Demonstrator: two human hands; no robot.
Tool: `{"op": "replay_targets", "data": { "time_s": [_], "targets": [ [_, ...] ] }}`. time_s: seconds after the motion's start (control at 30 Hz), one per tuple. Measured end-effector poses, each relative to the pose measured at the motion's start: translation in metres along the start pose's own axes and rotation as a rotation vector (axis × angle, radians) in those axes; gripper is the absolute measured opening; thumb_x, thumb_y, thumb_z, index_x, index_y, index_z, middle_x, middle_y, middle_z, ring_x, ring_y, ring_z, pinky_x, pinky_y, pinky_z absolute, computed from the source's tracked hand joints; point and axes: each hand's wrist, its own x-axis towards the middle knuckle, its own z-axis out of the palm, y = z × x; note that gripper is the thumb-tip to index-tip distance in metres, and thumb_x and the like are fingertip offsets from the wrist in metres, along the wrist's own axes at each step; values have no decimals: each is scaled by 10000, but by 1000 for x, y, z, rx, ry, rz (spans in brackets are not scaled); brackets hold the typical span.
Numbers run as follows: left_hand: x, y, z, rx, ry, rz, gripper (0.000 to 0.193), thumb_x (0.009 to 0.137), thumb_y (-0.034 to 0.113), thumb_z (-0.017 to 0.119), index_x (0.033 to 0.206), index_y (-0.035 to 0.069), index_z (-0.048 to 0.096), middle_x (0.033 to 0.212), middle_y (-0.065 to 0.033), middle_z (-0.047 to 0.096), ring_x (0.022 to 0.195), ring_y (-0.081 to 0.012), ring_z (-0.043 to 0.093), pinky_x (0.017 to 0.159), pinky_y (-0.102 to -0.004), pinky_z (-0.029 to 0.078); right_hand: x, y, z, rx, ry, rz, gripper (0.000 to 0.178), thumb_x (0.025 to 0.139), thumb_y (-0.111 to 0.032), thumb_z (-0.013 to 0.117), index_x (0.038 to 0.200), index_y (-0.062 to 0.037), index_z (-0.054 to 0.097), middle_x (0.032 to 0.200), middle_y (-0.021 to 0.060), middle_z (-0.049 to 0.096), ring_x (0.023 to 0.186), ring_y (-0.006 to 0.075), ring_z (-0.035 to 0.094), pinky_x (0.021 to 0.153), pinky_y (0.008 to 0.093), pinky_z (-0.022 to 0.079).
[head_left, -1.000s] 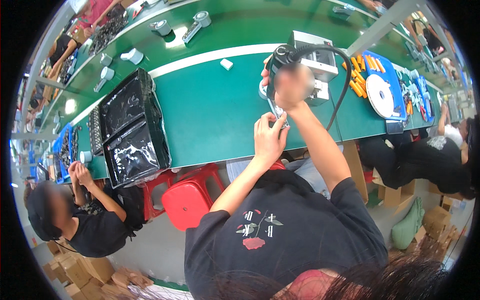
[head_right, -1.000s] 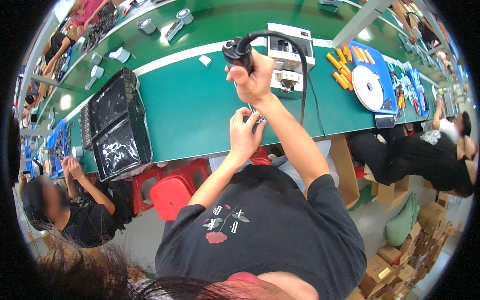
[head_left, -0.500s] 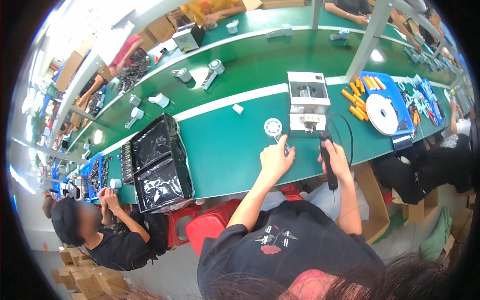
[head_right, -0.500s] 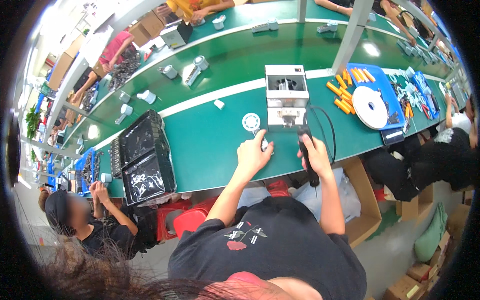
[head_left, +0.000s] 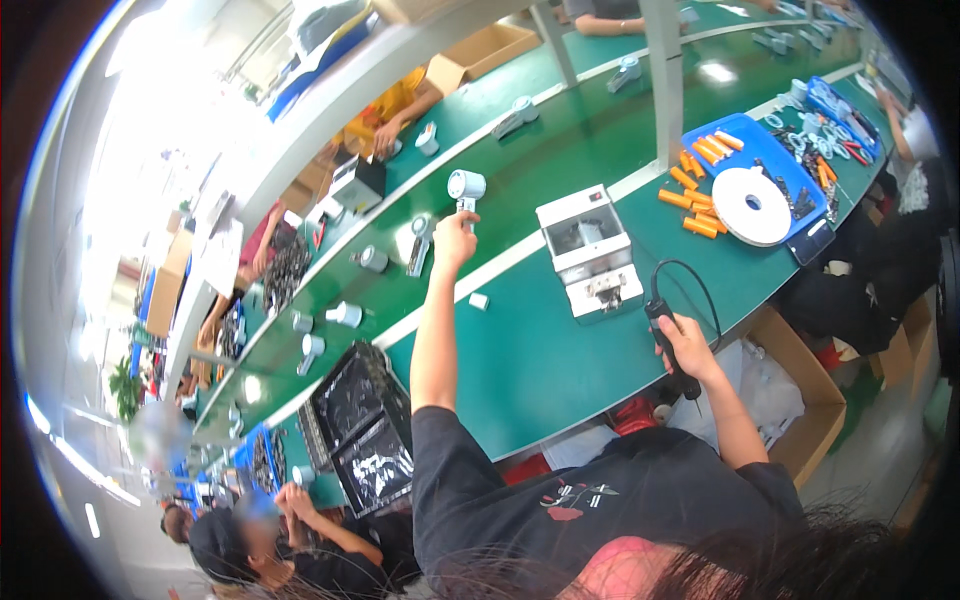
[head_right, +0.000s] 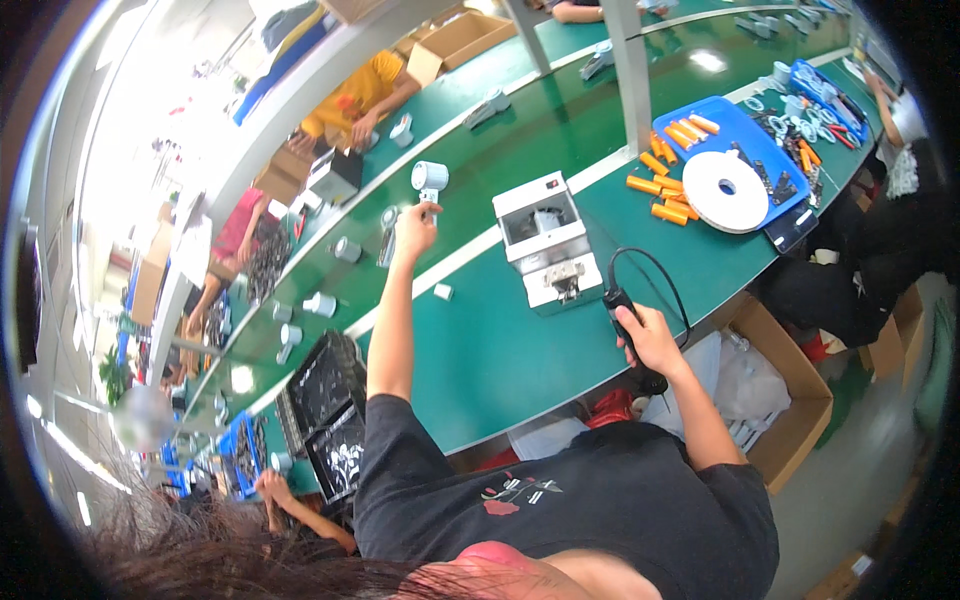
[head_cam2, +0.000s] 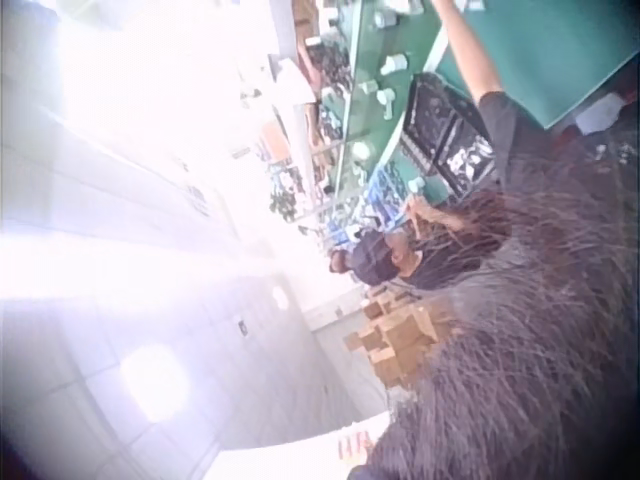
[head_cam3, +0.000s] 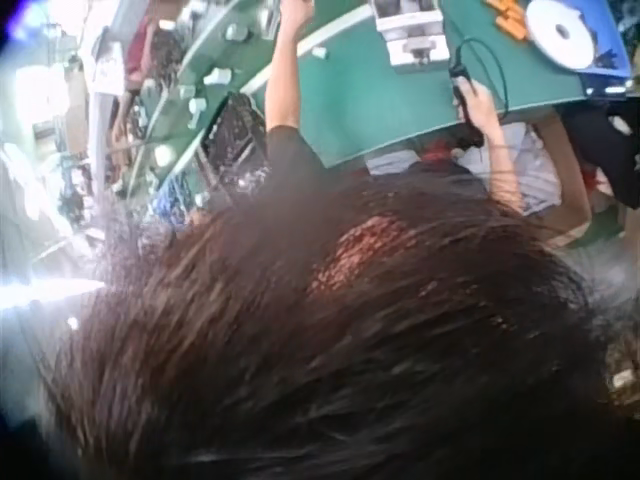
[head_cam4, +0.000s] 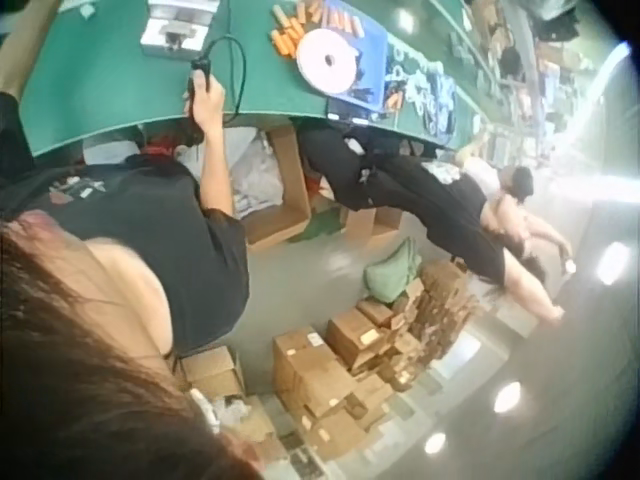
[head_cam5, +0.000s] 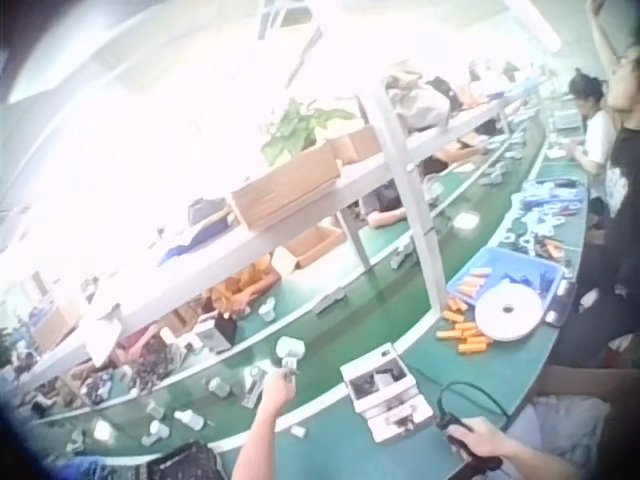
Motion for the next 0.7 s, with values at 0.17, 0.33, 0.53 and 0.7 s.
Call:
{"op": "replay_targets", "data": {
  "time_s": [0.17,0.33,0.53,0.7],
  "targets": [
    [101,-47,63,189,-1,205,118,754,50,618,795,103,714,959,-173,640,887,-392,647,804,-464,529,-8,2,2,16,67,-9,403,998,-405,517,920,-12,557,663,62,585,448,110,544,390,260,434],
    [139,-96,114,363,37,224,126,809,118,600,766,117,719,944,-166,627,864,-347,652,788,-424,544,-12,-1,7,28,70,-1,354,1000,-340,520,900,-2,547,669,65,580,447,120,539,396,272,416],
    [124,-103,98,-154,287,397,147,660,-53,524,723,23,633,959,-200,636,1011,-383,583,929,-433,458,-7,-6,10,21,69,25,363,997,-351,531,903,-1,551,658,51,573,459,101,543,403,257,430],
    [77,-93,29,413,33,-394,745,726,138,659,1418,153,384,1293,-183,550,1271,-357,466,1058,-454,387,-8,-1,2,41,76,20,351,998,-341,531,911,-1,555,655,49,571,457,100,543,401,256,431]
  ]
}}
